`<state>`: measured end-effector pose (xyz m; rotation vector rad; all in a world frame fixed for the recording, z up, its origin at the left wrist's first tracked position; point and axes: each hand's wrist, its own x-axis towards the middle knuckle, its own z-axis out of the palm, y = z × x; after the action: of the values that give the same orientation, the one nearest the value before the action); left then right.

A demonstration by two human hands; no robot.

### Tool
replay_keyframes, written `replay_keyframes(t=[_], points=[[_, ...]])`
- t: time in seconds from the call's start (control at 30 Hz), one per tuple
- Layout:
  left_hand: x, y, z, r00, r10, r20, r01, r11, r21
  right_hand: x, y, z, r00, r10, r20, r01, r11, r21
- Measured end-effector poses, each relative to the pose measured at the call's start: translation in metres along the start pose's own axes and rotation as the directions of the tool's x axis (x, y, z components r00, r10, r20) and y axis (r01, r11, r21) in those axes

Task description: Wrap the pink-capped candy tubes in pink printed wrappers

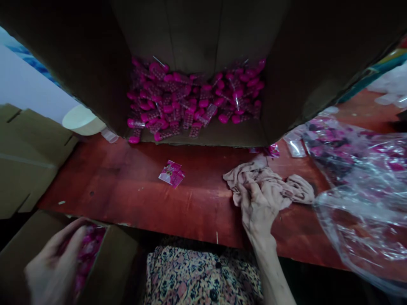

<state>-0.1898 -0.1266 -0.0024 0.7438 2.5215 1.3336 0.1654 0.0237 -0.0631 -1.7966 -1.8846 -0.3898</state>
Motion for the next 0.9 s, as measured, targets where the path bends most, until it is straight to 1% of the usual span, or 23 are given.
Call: replay_keyframes(t=[0.03, 0.07, 0.1, 0.13, 0.2, 0.23, 0.27, 0.33, 0.43, 0.6, 0.73, 0.83, 0.9], points=[[-0.001, 0.012, 0.021, 0.997, 0.055, 0.063, -0.057, 0.998, 0.029, 0.001, -0.001, 0.0, 1.0, 0.014, 0.012, -0.014, 1.0, -0.025], [-0.002, 0.025, 0.043, 0.979, 0.145, 0.144, -0.151, 0.988, 0.03, 0.002, -0.001, 0.0, 0.999, 0.03, 0.017, -0.029, 0.998, -0.05], [-0.001, 0.037, 0.065, 0.948, 0.248, 0.201, -0.258, 0.966, 0.025, 0.003, -0.001, 0.0, 0.999, 0.04, 0.017, -0.039, 0.997, -0.069], [0.001, 0.048, 0.085, 0.9, 0.338, 0.275, -0.362, 0.931, 0.041, 0.002, -0.001, 0.0, 0.999, 0.047, 0.015, -0.046, 0.996, -0.076], [0.006, 0.065, 0.121, 0.806, 0.449, 0.387, -0.518, 0.85, 0.093, 0.001, 0.0, 0.001, 0.999, 0.054, 0.001, -0.054, 0.997, -0.064], [0.01, 0.071, 0.135, 0.773, 0.476, 0.419, -0.572, 0.809, 0.135, -0.001, 0.0, 0.002, 0.998, 0.055, -0.01, -0.056, 0.997, -0.053], [0.013, 0.075, 0.146, 0.752, 0.484, 0.447, -0.601, 0.782, 0.165, -0.002, 0.001, 0.003, 0.998, 0.057, -0.02, -0.058, 0.997, -0.046], [0.018, 0.079, 0.162, 0.726, 0.49, 0.483, -0.627, 0.76, 0.17, -0.005, 0.001, 0.004, 0.998, 0.058, -0.033, -0.06, 0.997, -0.05], [0.021, 0.08, 0.169, 0.711, 0.481, 0.514, -0.623, 0.768, 0.144, -0.006, 0.0, 0.004, 0.997, 0.053, -0.05, -0.057, 0.996, -0.073], [0.017, 0.077, 0.167, 0.731, 0.446, 0.516, -0.572, 0.813, 0.106, -0.006, -0.001, 0.003, 0.996, 0.051, -0.072, -0.055, 0.997, -0.06], [0.012, 0.076, 0.167, 0.751, 0.438, 0.494, -0.538, 0.839, 0.075, -0.009, 0.001, 0.004, 0.995, 0.079, -0.053, -0.079, 0.997, 0.014], [0.009, 0.074, 0.167, 0.754, 0.448, 0.48, -0.535, 0.843, 0.053, -0.011, 0.003, 0.005, 0.996, 0.088, -0.033, -0.085, 0.992, 0.091], [0.006, 0.074, 0.166, 0.755, 0.454, 0.473, -0.535, 0.843, 0.045, -0.011, 0.004, 0.005, 0.995, 0.093, -0.041, -0.087, 0.989, 0.116]])
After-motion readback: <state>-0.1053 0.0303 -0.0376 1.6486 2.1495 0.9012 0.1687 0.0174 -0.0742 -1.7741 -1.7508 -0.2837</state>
